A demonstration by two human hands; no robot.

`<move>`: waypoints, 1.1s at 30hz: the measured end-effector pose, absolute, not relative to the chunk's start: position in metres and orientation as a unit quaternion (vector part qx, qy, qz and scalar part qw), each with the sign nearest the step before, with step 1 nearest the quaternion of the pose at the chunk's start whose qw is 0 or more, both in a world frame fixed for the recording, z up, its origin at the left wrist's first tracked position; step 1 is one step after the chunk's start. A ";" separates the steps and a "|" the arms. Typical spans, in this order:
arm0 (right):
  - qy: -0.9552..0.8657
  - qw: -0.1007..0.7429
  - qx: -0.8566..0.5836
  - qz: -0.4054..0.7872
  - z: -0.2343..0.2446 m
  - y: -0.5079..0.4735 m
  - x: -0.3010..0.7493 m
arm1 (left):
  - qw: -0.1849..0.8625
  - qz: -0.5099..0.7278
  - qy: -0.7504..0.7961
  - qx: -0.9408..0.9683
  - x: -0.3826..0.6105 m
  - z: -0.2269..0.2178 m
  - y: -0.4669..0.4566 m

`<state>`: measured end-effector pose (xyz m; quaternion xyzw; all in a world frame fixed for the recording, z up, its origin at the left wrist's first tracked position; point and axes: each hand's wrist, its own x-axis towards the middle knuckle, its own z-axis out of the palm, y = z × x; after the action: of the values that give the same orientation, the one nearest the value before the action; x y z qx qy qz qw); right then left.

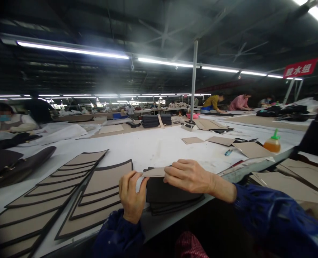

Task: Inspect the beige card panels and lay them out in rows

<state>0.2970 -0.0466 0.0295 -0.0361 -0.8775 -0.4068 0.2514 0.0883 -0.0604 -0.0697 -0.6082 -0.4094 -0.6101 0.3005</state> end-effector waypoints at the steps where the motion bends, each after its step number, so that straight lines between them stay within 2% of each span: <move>1: -0.879 0.253 -0.038 -0.403 0.028 -0.048 0.297 | 0.297 -0.612 -0.407 -0.610 0.089 -0.070 -0.060; 5: -0.886 0.270 -0.036 -0.375 0.024 -0.056 0.297 | 0.281 -0.611 -0.382 -0.634 0.089 -0.070 -0.060; 8: -0.898 0.317 -0.073 -0.297 0.023 -0.058 0.303 | 0.231 -0.628 -0.378 -0.640 0.088 -0.071 -0.060; 12: -0.800 0.527 -0.238 -0.160 0.018 -0.046 0.318 | 0.050 -0.709 -0.429 -0.557 0.081 -0.073 -0.054; 14: -0.739 0.590 -0.313 -0.093 0.012 -0.035 0.325 | -0.079 -0.737 -0.448 -0.499 0.078 -0.074 -0.049; 17: -0.730 0.572 -0.373 0.008 -0.003 -0.017 0.334 | -0.228 -0.749 -0.453 -0.427 0.075 -0.075 -0.045; 19: -0.740 0.540 -0.398 0.062 -0.013 -0.009 0.337 | -0.275 -0.747 -0.452 -0.402 0.074 -0.074 -0.044; 22: -0.750 0.504 -0.415 0.107 -0.024 -0.005 0.337 | -0.299 -0.739 -0.448 -0.405 0.074 -0.073 -0.046; 27: -0.756 0.490 -0.412 0.140 -0.025 -0.010 0.334 | -0.324 -0.719 -0.445 -0.424 0.074 -0.073 -0.046; 33: -0.686 0.521 -0.454 0.228 -0.021 -0.031 0.332 | -0.350 -0.700 -0.439 -0.441 0.075 -0.076 -0.042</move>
<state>0.3317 -0.0307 -0.0213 -0.4537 -0.6864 0.2277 0.5208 0.0749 -0.0422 -0.0764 -0.4408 -0.4392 -0.7002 -0.3501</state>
